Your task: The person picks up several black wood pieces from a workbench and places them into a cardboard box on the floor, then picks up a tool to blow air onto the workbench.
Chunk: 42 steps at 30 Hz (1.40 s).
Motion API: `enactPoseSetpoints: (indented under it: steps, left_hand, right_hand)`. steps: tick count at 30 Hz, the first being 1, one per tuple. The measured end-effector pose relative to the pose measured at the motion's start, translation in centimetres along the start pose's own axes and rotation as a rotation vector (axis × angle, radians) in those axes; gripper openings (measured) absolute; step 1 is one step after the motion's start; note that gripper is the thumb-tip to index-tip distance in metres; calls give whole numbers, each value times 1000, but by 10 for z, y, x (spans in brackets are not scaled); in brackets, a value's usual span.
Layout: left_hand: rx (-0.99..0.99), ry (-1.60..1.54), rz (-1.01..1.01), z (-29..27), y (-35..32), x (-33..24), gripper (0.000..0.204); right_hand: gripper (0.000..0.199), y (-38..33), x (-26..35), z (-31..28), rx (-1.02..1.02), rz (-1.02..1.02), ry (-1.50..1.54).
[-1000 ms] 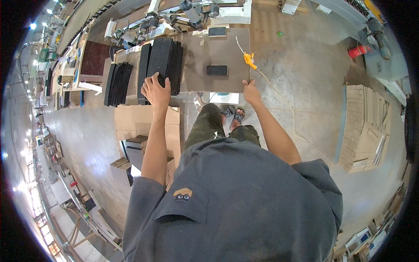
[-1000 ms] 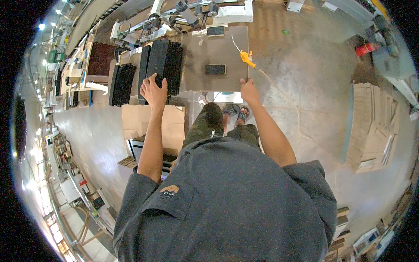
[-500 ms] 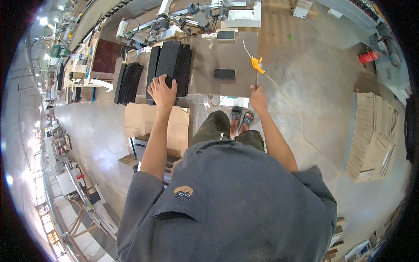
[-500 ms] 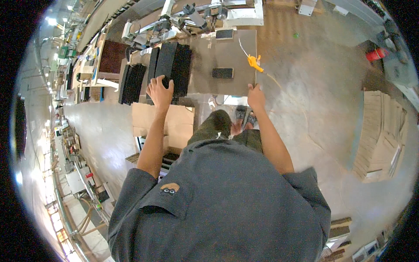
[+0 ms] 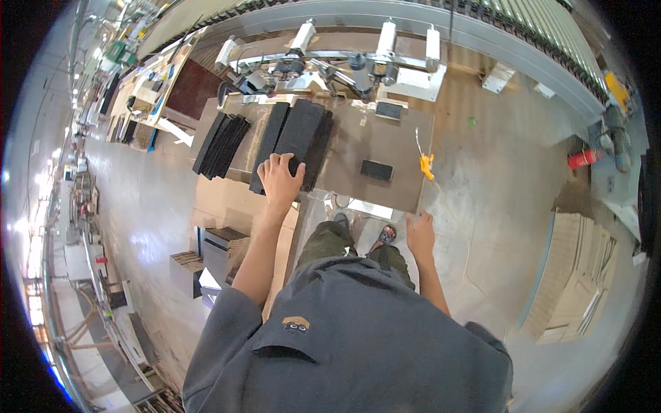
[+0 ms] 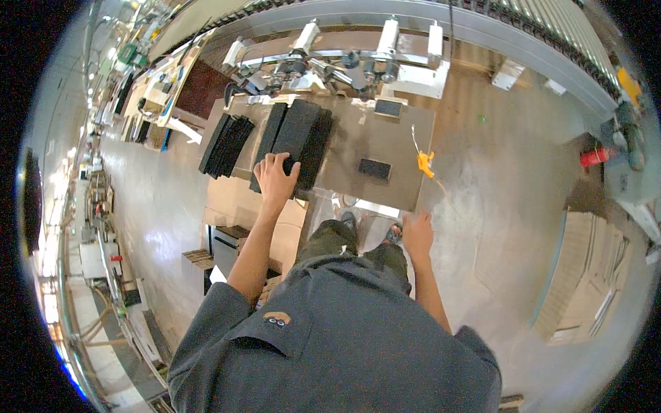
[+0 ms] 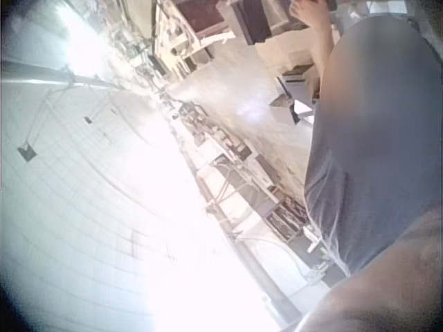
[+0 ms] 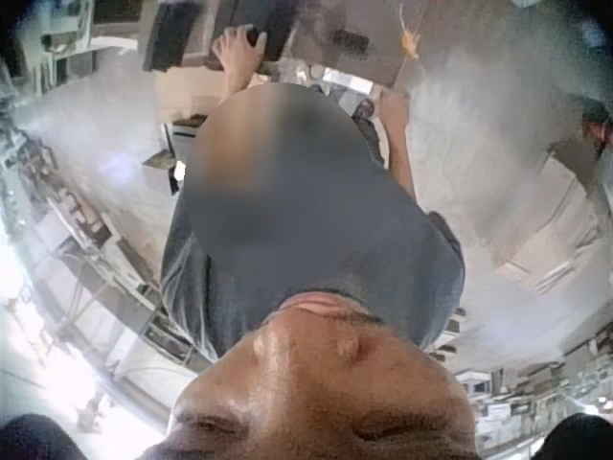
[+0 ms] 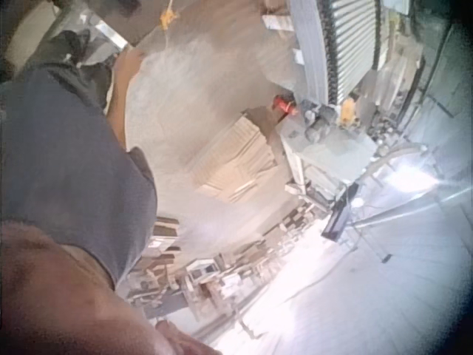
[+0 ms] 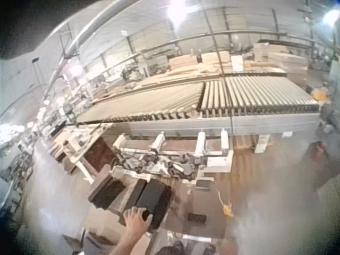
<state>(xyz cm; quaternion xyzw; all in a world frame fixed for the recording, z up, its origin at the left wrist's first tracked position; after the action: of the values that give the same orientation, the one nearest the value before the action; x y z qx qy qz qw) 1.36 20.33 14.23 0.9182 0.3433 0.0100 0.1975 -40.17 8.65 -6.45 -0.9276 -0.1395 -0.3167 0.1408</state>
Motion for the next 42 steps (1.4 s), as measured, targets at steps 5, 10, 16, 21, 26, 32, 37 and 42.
enactPoseSetpoints:
  steps: [5,10,16,21,26,32,37,42]
  left_hand:
    - [138,-107,-95,-7,4,32,42]
    - [94,-219,-183,-11,35,82,46]
    - [453,-780,-472,70,82,194,76]
    - [741,-1024,-642,117,109,177,91]
    - [883,-1103,-543,169,110,152,108]
    - [1211,-1615,-668,143,107,136,101]
    - [1294,-1642,-858,160,95,143,89]
    - [1294,-1556,-784,167,96,161,94]
  right_hand:
    - [67,-14,75,17,224,-161,277]
    - [79,18,132,78,466,20,613]
    - [104,54,235,113,503,146,1127]
    - [123,113,262,147,375,314,1185]
    - [117,129,377,168,467,235,1329]
    - [100,125,394,175,396,303,1384]
    - [101,118,418,181,448,341,1394]
    - [104,118,399,193,460,296,1275]
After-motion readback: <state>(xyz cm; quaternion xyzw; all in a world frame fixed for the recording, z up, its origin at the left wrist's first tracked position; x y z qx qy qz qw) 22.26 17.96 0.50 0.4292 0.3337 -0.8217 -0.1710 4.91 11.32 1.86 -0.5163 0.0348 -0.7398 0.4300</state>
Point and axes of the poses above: each hand's wrist, its own y-axis towards the middle knuckle, its own z-axis out of the palm, x = y × z, the point moved 8 cm from there along y, towards the middle knuckle, and after that the axes turned 7 degrees about -z, right-handed, at the moved point
